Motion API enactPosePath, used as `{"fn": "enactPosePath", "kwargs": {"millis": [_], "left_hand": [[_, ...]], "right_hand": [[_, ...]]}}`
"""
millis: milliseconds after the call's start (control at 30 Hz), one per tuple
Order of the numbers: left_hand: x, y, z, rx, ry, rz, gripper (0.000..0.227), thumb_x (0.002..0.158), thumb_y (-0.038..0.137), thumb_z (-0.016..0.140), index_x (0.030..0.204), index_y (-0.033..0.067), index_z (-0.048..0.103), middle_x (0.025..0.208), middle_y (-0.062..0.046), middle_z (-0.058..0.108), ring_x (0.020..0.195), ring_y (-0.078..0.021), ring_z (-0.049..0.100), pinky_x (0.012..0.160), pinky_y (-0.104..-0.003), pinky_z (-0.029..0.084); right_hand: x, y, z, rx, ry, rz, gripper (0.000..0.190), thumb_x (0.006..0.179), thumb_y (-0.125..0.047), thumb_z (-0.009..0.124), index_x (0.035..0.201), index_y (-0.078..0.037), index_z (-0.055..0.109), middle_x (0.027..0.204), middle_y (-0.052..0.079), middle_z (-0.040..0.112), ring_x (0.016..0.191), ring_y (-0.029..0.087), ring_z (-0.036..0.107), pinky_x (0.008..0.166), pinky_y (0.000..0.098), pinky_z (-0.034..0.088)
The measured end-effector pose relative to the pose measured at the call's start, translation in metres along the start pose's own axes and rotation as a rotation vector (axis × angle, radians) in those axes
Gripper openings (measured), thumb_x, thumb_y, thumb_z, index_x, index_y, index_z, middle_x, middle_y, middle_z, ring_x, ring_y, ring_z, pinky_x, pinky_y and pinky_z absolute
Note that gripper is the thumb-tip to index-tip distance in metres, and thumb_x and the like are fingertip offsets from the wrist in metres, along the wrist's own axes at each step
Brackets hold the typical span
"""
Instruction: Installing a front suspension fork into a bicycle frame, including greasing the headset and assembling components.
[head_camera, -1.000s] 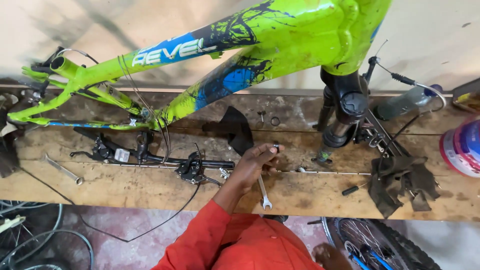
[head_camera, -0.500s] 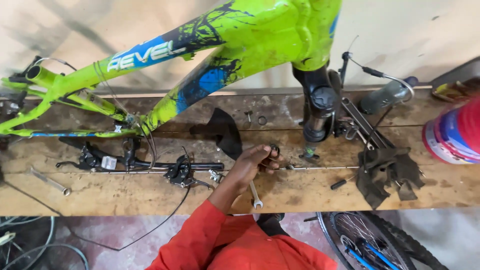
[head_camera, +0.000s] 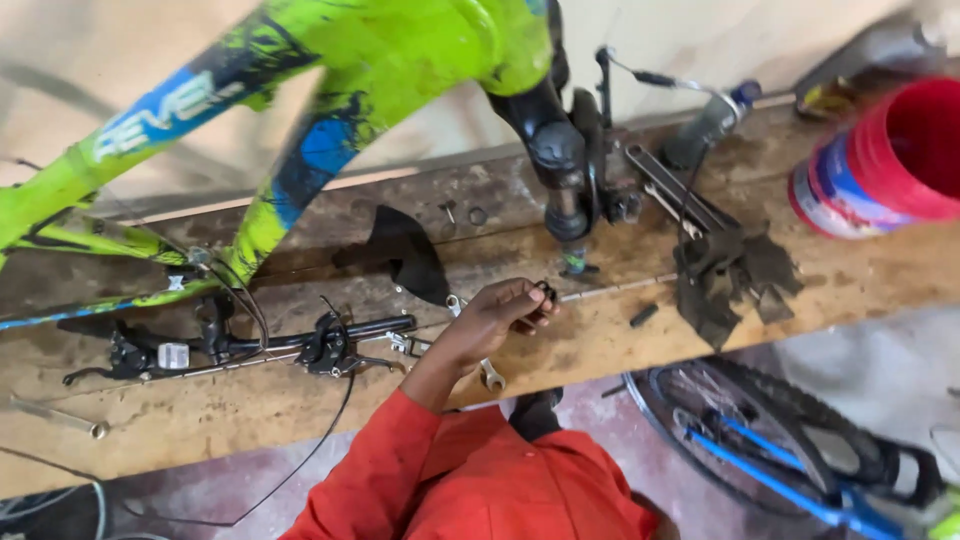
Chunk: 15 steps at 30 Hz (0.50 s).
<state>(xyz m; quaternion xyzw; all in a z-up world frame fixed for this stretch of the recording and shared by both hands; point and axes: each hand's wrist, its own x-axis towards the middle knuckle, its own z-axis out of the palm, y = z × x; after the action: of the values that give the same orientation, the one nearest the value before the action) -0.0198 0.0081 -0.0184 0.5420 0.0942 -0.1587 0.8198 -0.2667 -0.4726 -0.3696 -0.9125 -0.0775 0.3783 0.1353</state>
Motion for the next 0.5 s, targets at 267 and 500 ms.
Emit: {"fn": "enactPosePath", "kwargs": {"millis": [267, 500], "left_hand": [[0.014, -0.036, 0.051, -0.031, -0.372, -0.206, 0.023, 0.098, 0.033, 0.058, 0.088, 0.0118, 0.061, 0.092, -0.004, 0.064, 0.075, -0.0096, 0.053, 0.07, -0.024, 0.039], [0.014, -0.02, 0.049, 0.084, -0.351, -0.25, 0.022, 0.097, 0.033, 0.058, 0.088, 0.0128, 0.059, 0.098, -0.007, 0.068, 0.082, -0.0135, 0.061, 0.075, -0.028, 0.047]], "right_hand": [[0.001, -0.145, -0.131, 0.056, 0.032, 0.31, 0.02, 0.082, -0.036, 0.047, 0.089, -0.022, 0.061, 0.101, 0.005, 0.068, 0.094, 0.034, 0.066, 0.071, 0.0463, 0.047], [-0.009, -0.179, -0.173, -0.034, -0.044, 0.223, 0.013, 0.09, -0.025, 0.056, 0.098, -0.022, 0.065, 0.108, -0.002, 0.065, 0.095, 0.021, 0.064, 0.07, 0.036, 0.055]]}}
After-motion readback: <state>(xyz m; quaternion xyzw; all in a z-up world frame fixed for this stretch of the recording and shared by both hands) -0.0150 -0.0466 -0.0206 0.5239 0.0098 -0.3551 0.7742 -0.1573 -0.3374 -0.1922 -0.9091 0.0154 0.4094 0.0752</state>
